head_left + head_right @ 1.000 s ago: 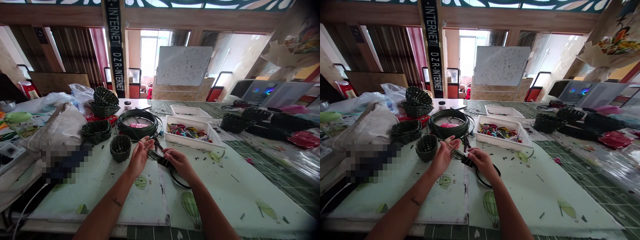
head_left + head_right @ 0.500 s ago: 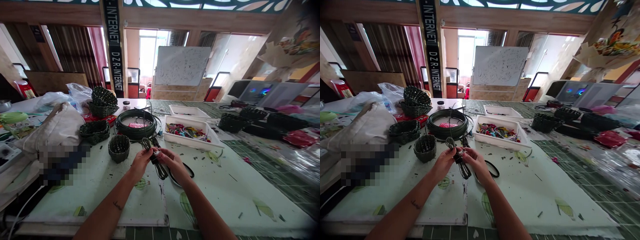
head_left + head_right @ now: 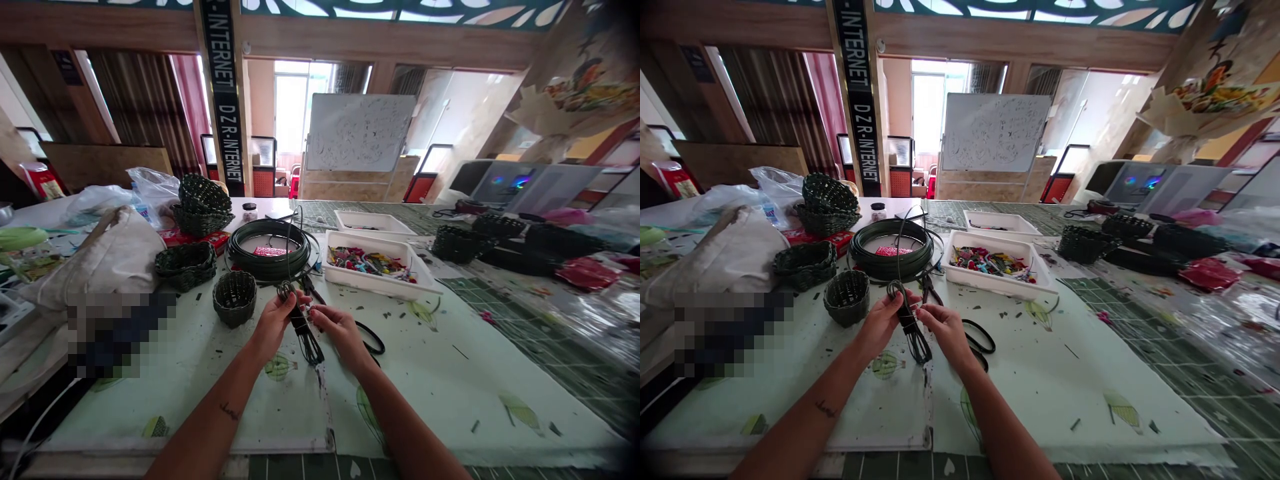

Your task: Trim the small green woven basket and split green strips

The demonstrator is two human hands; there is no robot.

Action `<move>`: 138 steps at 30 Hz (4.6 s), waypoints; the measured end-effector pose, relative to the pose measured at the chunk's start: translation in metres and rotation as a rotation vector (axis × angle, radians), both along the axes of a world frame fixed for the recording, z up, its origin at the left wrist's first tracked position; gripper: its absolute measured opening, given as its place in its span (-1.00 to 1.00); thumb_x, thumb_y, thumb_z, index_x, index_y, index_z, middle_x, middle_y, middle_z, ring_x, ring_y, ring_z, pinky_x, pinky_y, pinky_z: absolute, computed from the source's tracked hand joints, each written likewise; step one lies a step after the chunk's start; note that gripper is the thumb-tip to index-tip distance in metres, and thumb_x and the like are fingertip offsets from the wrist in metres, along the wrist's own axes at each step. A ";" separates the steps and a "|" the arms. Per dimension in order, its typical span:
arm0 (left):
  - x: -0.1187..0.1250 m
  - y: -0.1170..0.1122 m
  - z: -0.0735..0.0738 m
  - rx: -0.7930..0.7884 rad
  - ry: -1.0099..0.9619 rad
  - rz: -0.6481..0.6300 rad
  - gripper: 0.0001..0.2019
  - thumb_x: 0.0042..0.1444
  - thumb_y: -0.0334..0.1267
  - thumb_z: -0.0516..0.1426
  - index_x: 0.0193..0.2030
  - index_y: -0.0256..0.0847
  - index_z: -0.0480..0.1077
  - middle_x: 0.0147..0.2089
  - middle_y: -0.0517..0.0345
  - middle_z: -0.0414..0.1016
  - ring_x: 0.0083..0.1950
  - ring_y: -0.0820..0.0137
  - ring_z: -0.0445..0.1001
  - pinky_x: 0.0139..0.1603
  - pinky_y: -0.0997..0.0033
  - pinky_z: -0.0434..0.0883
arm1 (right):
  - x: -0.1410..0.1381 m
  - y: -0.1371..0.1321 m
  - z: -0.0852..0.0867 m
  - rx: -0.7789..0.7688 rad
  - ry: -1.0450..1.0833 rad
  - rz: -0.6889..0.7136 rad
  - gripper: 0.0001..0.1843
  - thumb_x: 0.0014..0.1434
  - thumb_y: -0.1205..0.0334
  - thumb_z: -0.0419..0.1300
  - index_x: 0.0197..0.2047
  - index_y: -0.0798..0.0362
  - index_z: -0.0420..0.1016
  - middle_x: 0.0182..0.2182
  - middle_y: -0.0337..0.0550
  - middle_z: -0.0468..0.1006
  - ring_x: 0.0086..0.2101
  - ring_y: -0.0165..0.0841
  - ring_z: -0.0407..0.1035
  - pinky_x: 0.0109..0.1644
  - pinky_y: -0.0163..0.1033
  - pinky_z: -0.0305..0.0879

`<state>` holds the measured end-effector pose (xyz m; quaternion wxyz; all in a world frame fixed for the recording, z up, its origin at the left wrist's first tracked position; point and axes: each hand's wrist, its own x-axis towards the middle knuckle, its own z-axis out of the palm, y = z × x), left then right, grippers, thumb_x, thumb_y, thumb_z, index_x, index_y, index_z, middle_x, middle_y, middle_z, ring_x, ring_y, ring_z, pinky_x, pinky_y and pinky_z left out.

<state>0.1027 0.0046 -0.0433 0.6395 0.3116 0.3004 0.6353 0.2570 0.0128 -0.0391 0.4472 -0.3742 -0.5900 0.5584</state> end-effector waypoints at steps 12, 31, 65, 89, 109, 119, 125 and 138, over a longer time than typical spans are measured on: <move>0.006 0.001 0.000 -0.029 -0.071 0.081 -0.65 -0.13 -0.10 0.37 -0.30 -0.30 0.46 -0.28 0.02 0.60 -0.20 0.32 0.53 -0.12 0.37 0.39 | 0.007 0.005 0.002 -0.039 0.016 -0.085 -0.59 -0.03 -0.07 0.34 -0.38 0.18 0.66 -0.58 -0.17 0.47 -0.55 -0.44 0.19 -0.44 -0.33 0.12; 0.000 0.015 -0.005 -0.169 -0.334 0.185 -0.89 0.10 -0.37 0.22 -0.43 -0.28 0.41 -0.40 0.12 0.55 -0.25 0.39 0.57 -0.10 0.39 0.52 | 0.000 0.006 -0.013 0.062 0.134 -0.287 -0.63 -0.08 -0.02 0.40 -0.32 0.12 0.64 -0.53 -0.19 0.50 -0.48 -0.37 0.29 -0.39 -0.28 0.20; -0.001 0.002 -0.005 -0.051 -0.085 0.022 -0.73 -0.13 -0.35 0.36 -0.24 -0.31 0.48 -0.17 0.02 0.58 -0.07 0.33 0.52 0.00 0.40 0.45 | 0.033 0.032 -0.010 0.279 -0.044 -0.163 -0.63 0.05 -0.09 0.29 -0.38 0.09 0.57 -0.49 -0.15 0.55 -0.44 -0.32 0.40 -0.33 -0.26 0.33; -0.005 0.002 -0.006 0.102 0.490 0.255 -0.69 0.03 -0.09 0.23 -0.16 -0.26 0.45 -0.06 -0.11 0.51 0.07 0.11 0.46 0.15 0.02 0.36 | 0.057 0.043 -0.005 0.388 -0.102 -0.418 -0.76 -0.03 0.07 0.33 -0.33 0.03 0.65 -0.38 -0.09 0.60 -0.32 -0.19 0.42 -0.17 -0.12 0.33; -0.048 0.030 0.066 0.864 1.454 0.618 -0.80 0.19 -0.33 0.06 -0.20 -0.12 0.53 0.02 0.05 0.53 0.25 0.22 0.33 0.40 0.01 0.01 | 0.033 0.019 -0.003 -0.056 0.032 0.390 -0.53 -0.02 0.14 0.40 -0.01 0.05 0.52 -0.33 -0.16 0.56 -0.32 -0.38 0.43 -0.21 -0.29 0.32; -0.080 0.060 0.101 0.803 1.842 0.740 -0.69 0.21 -0.39 -0.04 -0.12 -0.36 0.52 0.28 -0.14 0.29 0.41 0.14 0.03 0.41 -0.04 -0.07 | 0.034 0.024 -0.007 -0.032 -0.064 0.367 -0.64 0.00 0.09 0.38 -0.15 0.09 0.60 -0.22 -0.10 0.60 -0.22 -0.31 0.46 -0.10 -0.24 0.34; -0.072 0.052 0.087 0.810 1.857 0.633 -0.56 0.16 -0.55 -0.14 0.05 -0.33 0.43 0.32 -0.14 0.21 0.42 0.18 0.00 0.38 -0.05 0.02 | 0.027 0.020 -0.004 -0.006 -0.008 0.314 -0.62 0.00 0.04 0.37 -0.18 0.12 0.59 -0.37 -0.15 0.58 -0.32 -0.34 0.46 -0.17 -0.27 0.34; -0.032 -0.022 0.035 0.270 0.790 0.234 -0.72 0.06 -0.10 0.21 -0.11 -0.14 0.50 -0.09 0.03 0.54 0.00 0.22 0.45 0.13 0.29 0.33 | 0.059 0.057 -0.016 0.089 0.438 -0.326 -0.59 -0.04 -0.19 0.32 -0.27 -0.08 0.44 -0.20 -0.17 0.58 -0.36 -0.34 0.42 -0.27 -0.21 0.38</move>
